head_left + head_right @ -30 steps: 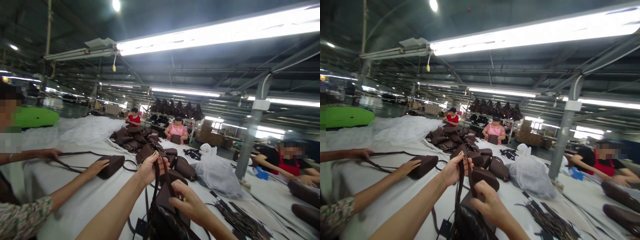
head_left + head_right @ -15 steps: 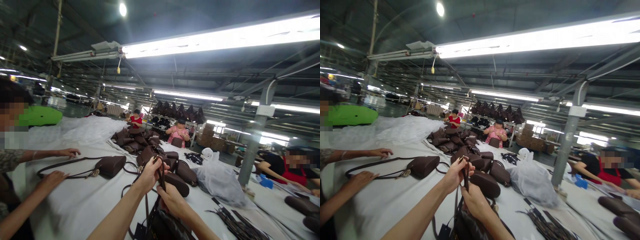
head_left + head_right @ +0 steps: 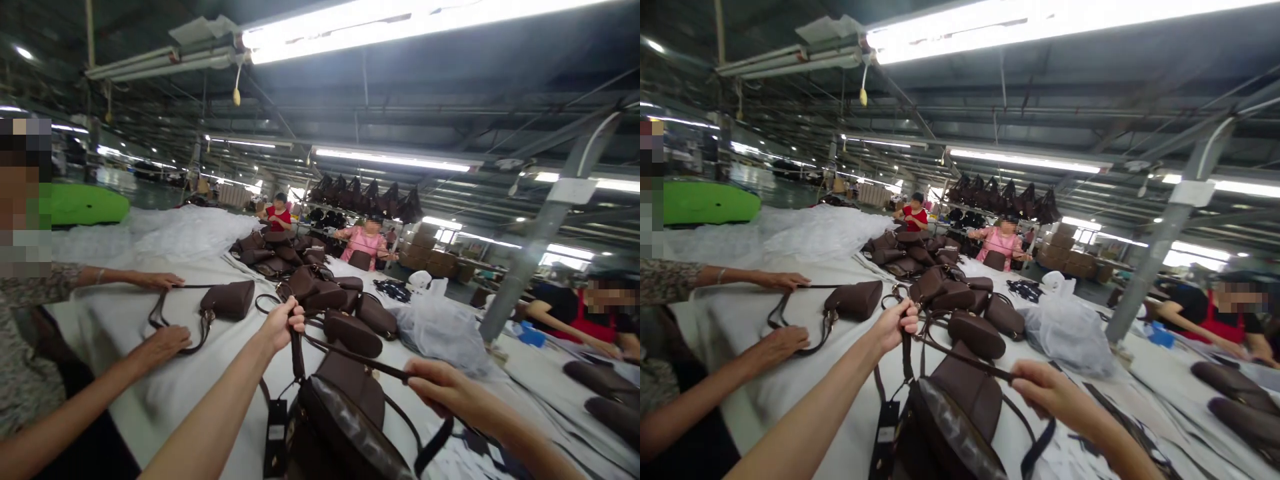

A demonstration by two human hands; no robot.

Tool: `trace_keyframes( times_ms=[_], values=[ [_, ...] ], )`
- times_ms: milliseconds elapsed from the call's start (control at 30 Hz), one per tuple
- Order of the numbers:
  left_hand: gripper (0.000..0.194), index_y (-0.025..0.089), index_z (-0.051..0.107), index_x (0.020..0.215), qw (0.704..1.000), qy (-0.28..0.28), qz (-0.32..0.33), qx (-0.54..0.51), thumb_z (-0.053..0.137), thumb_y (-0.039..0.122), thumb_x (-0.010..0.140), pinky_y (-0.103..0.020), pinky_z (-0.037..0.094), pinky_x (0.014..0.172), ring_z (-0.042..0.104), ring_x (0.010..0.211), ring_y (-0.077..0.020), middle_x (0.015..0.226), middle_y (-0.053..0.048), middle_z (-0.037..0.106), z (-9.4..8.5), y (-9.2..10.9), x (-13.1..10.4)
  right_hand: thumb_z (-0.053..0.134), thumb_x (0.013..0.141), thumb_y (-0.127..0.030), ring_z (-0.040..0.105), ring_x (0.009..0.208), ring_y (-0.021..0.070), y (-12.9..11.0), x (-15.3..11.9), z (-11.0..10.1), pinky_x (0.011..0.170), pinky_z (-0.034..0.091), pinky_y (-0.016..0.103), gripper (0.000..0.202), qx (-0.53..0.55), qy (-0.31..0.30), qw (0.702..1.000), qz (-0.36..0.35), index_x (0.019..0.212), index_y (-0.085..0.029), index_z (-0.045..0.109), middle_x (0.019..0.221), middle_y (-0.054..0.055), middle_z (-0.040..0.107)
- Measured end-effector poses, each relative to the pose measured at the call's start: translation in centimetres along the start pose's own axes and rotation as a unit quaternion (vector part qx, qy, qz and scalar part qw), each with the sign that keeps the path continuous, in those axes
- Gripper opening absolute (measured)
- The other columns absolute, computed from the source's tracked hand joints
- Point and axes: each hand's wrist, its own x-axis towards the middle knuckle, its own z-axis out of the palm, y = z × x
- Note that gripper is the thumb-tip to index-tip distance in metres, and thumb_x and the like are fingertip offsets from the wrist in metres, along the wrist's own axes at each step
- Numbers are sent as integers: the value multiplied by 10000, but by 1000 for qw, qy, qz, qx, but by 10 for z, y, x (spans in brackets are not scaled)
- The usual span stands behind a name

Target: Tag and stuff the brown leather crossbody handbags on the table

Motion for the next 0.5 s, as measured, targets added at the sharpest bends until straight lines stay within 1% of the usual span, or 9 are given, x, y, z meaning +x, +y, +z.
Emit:
trace_keyframes(
  times_ms=[67, 100, 167, 233, 267, 300, 367, 433, 500],
  values=[
    [245, 162, 443, 733, 998, -32, -39, 35, 512, 265, 945, -151, 202, 380, 282, 351, -13, 561, 61, 481, 11, -3, -3, 478, 866, -472, 481, 519, 114, -3, -5, -8, 527, 363, 234, 297, -124, 83, 988, -32, 783, -198, 556, 591, -31, 514],
    [222, 156, 468, 748, 995, -57, -63, 59, 559, 265, 918, -162, 196, 376, 295, 356, -22, 567, 44, 511, 20, -7, -5, 466, 885, -422, 527, 570, 133, -12, -3, -9, 565, 371, 246, 263, -192, 120, 972, -57, 800, -203, 583, 631, -11, 568],
    [217, 148, 500, 783, 979, -124, -103, 129, 623, 303, 872, -180, 188, 373, 300, 362, -35, 576, 22, 549, 42, -17, -8, 450, 909, -355, 591, 671, 165, -38, 6, -6, 612, 362, 262, 235, -303, 171, 933, -97, 847, -216, 629, 721, 20, 655],
    [264, 159, 505, 847, 953, -189, -111, 210, 624, 394, 854, -186, 191, 382, 296, 373, -38, 611, 15, 579, 60, -27, -12, 442, 925, -323, 629, 724, 181, -66, 21, 0, 615, 345, 262, 238, -373, 207, 900, -93, 867, -219, 648, 785, 40, 700],
    [287, 171, 498, 876, 941, -206, -100, 248, 605, 436, 853, -185, 191, 389, 293, 381, -37, 634, 19, 587, 67, -30, -14, 446, 929, -319, 642, 738, 185, -78, 28, 3, 612, 339, 260, 238, -397, 217, 888, -85, 870, -217, 652, 800, 48, 712],
    [295, 182, 490, 894, 933, -209, -84, 282, 589, 456, 849, -186, 192, 396, 293, 389, -38, 644, 32, 582, 72, -32, -16, 453, 930, -316, 653, 748, 188, -87, 35, 6, 610, 335, 257, 234, -413, 224, 879, -78, 873, -214, 655, 810, 54, 720],
    [255, 188, 503, 899, 921, -188, -54, 337, 610, 405, 820, -190, 200, 410, 310, 417, -45, 628, 63, 542, 75, -33, -19, 486, 918, -319, 664, 757, 189, -95, 44, 9, 605, 331, 251, 209, -425, 235, 871, -72, 886, -209, 661, 816, 57, 729],
    [194, 171, 554, 850, 907, -171, -28, 383, 678, 267, 736, -192, 228, 440, 348, 469, -52, 615, 79, 511, 71, -30, -21, 520, 902, -327, 669, 763, 179, -90, 46, 7, 607, 337, 240, 184, -406, 227, 881, -93, 899, -221, 670, 824, 40, 734],
    [167, 145, 592, 741, 900, -167, -10, 403, 718, 141, 632, -189, 252, 477, 381, 521, -58, 603, 77, 511, 60, -24, -22, 532, 898, -333, 669, 748, 164, -74, 43, -2, 601, 344, 229, 172, -386, 204, 892, -116, 868, -240, 674, 804, 12, 734]
  ],
)
